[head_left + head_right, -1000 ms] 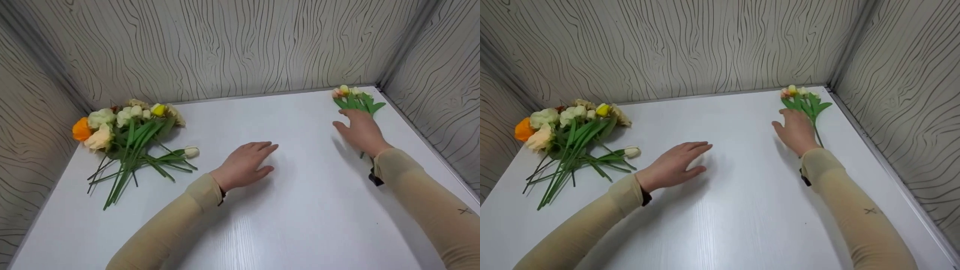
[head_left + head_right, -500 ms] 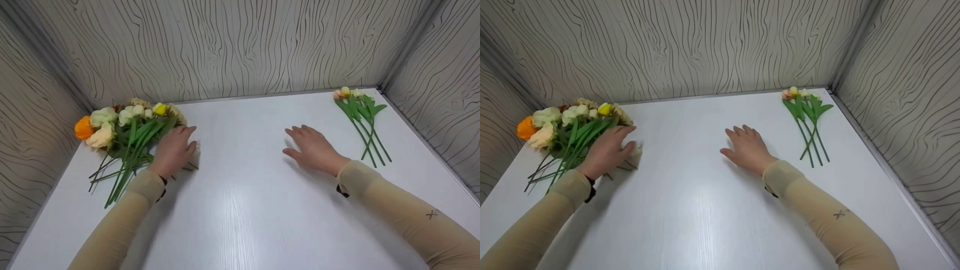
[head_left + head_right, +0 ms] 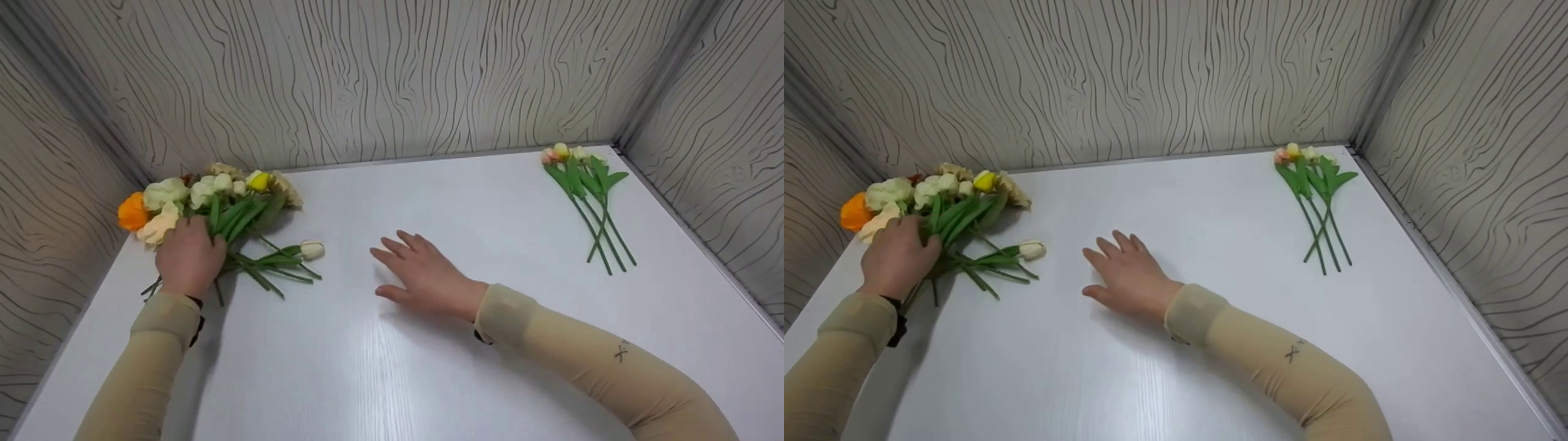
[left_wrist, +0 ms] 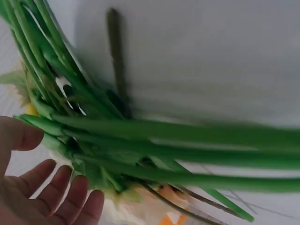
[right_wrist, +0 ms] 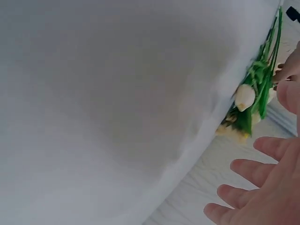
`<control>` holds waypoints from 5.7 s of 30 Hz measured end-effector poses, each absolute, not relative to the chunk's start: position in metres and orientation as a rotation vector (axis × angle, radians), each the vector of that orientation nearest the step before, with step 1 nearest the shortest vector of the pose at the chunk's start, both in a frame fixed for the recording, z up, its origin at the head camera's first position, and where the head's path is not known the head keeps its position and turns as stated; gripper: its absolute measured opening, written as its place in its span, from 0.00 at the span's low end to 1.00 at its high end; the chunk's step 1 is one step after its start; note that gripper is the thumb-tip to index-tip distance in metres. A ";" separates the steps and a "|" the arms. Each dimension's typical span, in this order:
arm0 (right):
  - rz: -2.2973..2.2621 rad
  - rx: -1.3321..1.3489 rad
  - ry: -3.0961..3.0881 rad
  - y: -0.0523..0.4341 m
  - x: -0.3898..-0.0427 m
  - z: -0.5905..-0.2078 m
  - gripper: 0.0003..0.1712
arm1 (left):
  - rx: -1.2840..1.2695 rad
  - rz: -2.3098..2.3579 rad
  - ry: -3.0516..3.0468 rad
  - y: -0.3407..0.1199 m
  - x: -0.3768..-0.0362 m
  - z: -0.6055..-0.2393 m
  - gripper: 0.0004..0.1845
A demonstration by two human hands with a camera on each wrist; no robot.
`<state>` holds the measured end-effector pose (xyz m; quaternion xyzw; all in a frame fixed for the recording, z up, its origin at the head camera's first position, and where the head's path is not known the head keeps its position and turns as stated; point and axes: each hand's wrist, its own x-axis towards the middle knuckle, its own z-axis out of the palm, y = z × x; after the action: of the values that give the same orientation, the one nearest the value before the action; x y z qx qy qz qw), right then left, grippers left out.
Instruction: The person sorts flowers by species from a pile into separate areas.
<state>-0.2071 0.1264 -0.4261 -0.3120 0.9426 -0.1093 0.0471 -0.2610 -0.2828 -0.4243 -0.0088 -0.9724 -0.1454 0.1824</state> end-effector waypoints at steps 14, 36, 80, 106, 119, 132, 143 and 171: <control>-0.337 -1.293 2.790 0.083 -0.176 -0.426 0.40 | 0.150 -0.607 -2.956 -0.307 -0.246 -0.418 0.14; -0.409 -1.242 2.801 0.095 -0.180 -0.427 0.33 | 0.056 -1.167 -2.943 -0.287 -0.244 -0.388 0.24; -1.835 -0.268 2.241 0.159 -0.217 -0.422 0.12 | -0.353 -2.249 -2.431 -0.032 -0.246 -0.390 0.11; -1.230 0.193 2.727 0.335 -0.265 -0.393 0.23 | -1.381 -0.241 -2.587 0.031 -0.197 -0.409 0.28; -0.600 0.114 3.071 0.399 -0.260 -0.406 0.12 | -1.582 0.080 -2.506 0.065 -0.176 -0.418 0.38; -0.571 0.122 3.072 0.404 -0.259 -0.420 0.14 | -1.613 0.145 -2.511 0.071 -0.172 -0.426 0.37; -0.600 0.139 3.061 0.406 -0.258 -0.423 0.14 | -1.613 0.115 -2.543 0.067 -0.177 -0.425 0.36; -0.616 -0.264 3.038 0.287 -0.243 -0.423 0.38 | -0.970 -0.331 -2.667 -0.065 -0.239 -0.423 0.22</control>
<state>-0.2429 0.2869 -0.4229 -0.0848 0.9764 -0.1981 0.0153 -0.2386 -0.0654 -0.4225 -0.3361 -0.9240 -0.1147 0.1418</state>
